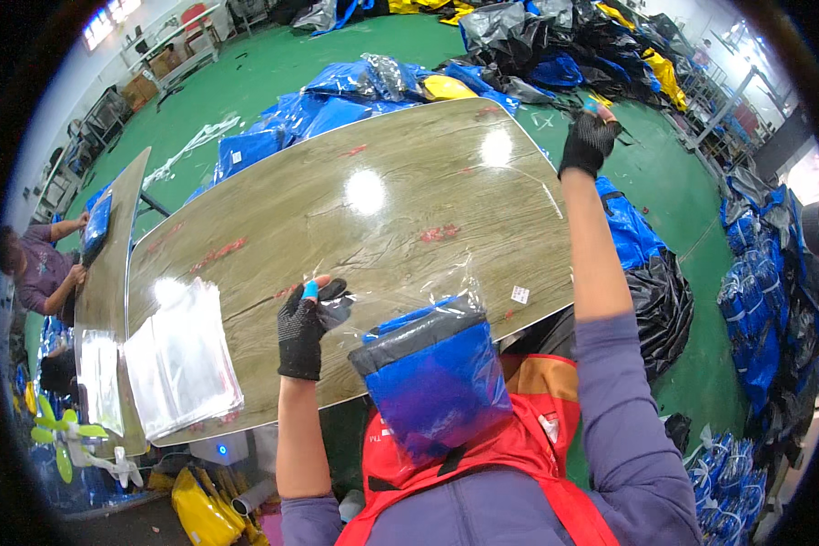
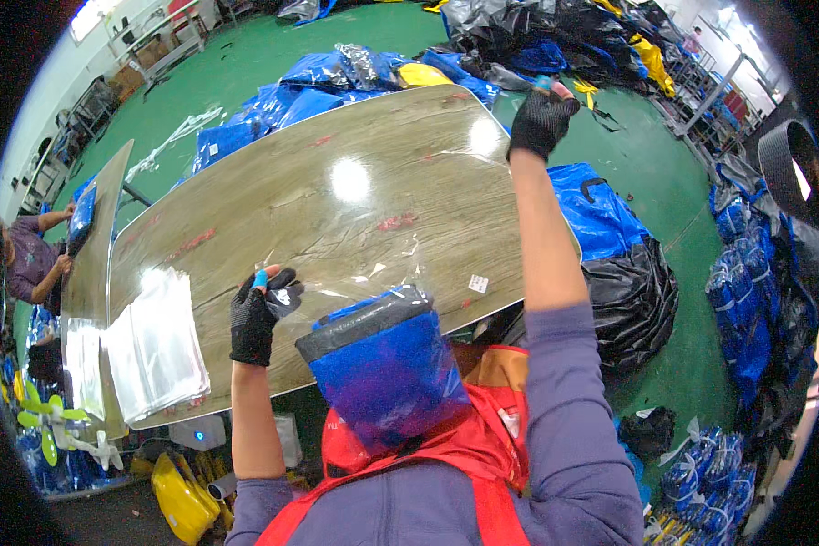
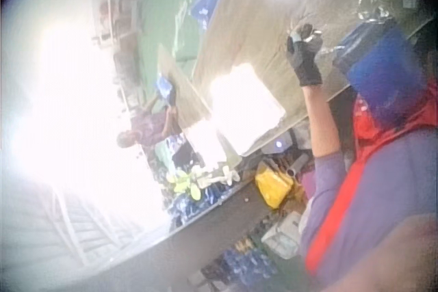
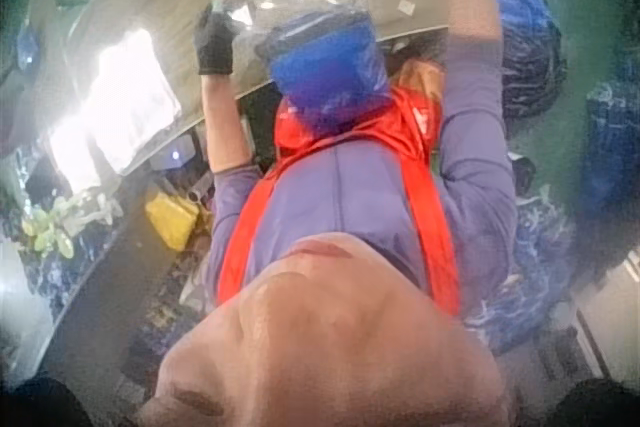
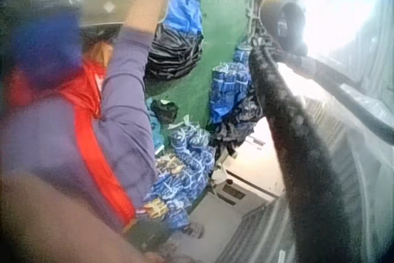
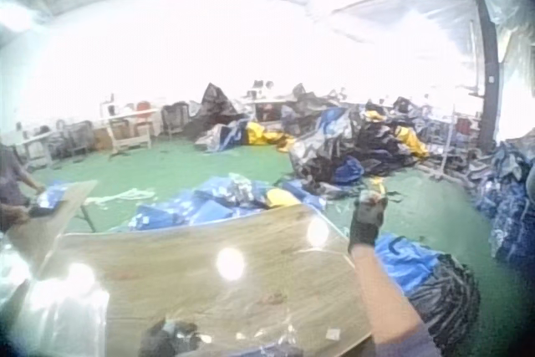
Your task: The person repeatedly folds blue and black plastic bags and places them into clear plastic packaging on a table. The person handles the bags one at a time, folds them, and inserts them into the packaging.
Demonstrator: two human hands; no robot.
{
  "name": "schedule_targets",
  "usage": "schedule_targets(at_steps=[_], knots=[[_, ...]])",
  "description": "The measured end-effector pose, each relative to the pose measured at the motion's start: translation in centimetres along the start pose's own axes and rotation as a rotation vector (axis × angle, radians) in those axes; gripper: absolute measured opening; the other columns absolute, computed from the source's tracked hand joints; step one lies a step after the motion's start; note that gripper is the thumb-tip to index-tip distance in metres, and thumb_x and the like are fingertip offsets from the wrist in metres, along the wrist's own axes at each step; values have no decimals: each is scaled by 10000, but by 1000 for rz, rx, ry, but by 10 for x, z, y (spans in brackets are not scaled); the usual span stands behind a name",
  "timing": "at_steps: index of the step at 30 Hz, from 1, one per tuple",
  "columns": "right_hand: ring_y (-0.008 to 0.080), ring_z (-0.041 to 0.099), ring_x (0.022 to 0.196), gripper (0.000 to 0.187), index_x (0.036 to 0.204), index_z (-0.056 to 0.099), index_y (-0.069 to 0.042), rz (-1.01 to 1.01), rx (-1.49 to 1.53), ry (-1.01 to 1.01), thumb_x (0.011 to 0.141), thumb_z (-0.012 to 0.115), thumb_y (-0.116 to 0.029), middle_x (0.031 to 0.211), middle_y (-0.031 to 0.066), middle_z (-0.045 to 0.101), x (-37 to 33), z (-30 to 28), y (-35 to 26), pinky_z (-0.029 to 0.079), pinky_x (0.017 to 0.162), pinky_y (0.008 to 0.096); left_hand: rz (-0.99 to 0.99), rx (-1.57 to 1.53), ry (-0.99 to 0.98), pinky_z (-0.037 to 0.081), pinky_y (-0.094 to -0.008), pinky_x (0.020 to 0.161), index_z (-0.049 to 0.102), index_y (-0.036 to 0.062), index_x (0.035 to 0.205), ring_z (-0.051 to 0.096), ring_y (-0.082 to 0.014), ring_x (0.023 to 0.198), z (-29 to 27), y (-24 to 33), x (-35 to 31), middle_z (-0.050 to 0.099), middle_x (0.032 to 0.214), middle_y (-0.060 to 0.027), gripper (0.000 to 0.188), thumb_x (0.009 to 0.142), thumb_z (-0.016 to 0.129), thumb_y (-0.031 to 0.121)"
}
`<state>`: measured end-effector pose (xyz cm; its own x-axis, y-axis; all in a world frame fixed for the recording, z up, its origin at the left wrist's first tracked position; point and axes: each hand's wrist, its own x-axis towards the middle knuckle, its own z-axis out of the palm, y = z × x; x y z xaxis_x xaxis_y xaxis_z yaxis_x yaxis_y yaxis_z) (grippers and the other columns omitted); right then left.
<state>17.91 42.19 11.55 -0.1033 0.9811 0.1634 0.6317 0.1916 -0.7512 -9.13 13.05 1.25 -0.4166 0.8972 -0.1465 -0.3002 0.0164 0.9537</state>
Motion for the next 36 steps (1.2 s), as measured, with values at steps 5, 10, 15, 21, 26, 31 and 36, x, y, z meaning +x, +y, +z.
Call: schedule_targets(at_steps=[5,10,15,21,26,31,36], knots=[[122,597,532,445,1284,535,-45,166,441,-731,937,568,-321,945,92,685,-63,38,73,442,406,272,0,430,-80,380,-223,476,632,50,1147,496,-55,525,-12,25,5,711,987,-92,372,982,461,337],[211,618,1094,352,1139,659,-46,226,1236,-1016,939,586,-327,1268,117,598,-111,32,76,502,872,292,-76,5,-110,483,-276,695,617,32,1157,621,-161,784,-10,32,-25,576,1272,-183,343,971,504,296],[252,465,1292,341,1164,664,-69,-412,539,-1024,936,576,-307,1441,122,451,-169,-17,112,328,1077,384,303,511,-373,229,-444,1139,652,12,1068,401,-334,1341,-14,7,-81,430,1420,-233,283,938,549,241],[373,625,960,220,946,667,-83,-592,-168,-399,781,617,-220,1082,149,660,-205,-44,83,452,906,454,429,778,-155,390,-415,1009,623,-12,1131,572,-309,1107,-7,32,-93,657,1087,-181,311,872,467,60],[405,553,1085,626,1291,551,-97,-909,-90,-480,760,653,-413,1215,213,564,-229,0,41,412,961,484,372,816,-141,304,-409,1091,274,21,1451,435,-283,1275,39,-48,-76,364,1458,-172,754,861,627,331],[288,639,865,437,1230,581,-87,-73,22,291,794,600,-104,937,182,656,-232,-50,231,480,759,377,-284,303,-116,363,-419,1052,334,114,1439,468,-250,1223,-41,-99,-90,447,1382,-111,682,891,585,435],[355,374,1268,476,1344,453,-132,579,-475,-175,899,435,-299,1353,190,414,-195,-78,412,310,1042,481,-416,222,-228,340,-433,1068,395,143,1415,475,-272,1231,-97,-78,-6,455,1395,-121,560,936,522,403]])
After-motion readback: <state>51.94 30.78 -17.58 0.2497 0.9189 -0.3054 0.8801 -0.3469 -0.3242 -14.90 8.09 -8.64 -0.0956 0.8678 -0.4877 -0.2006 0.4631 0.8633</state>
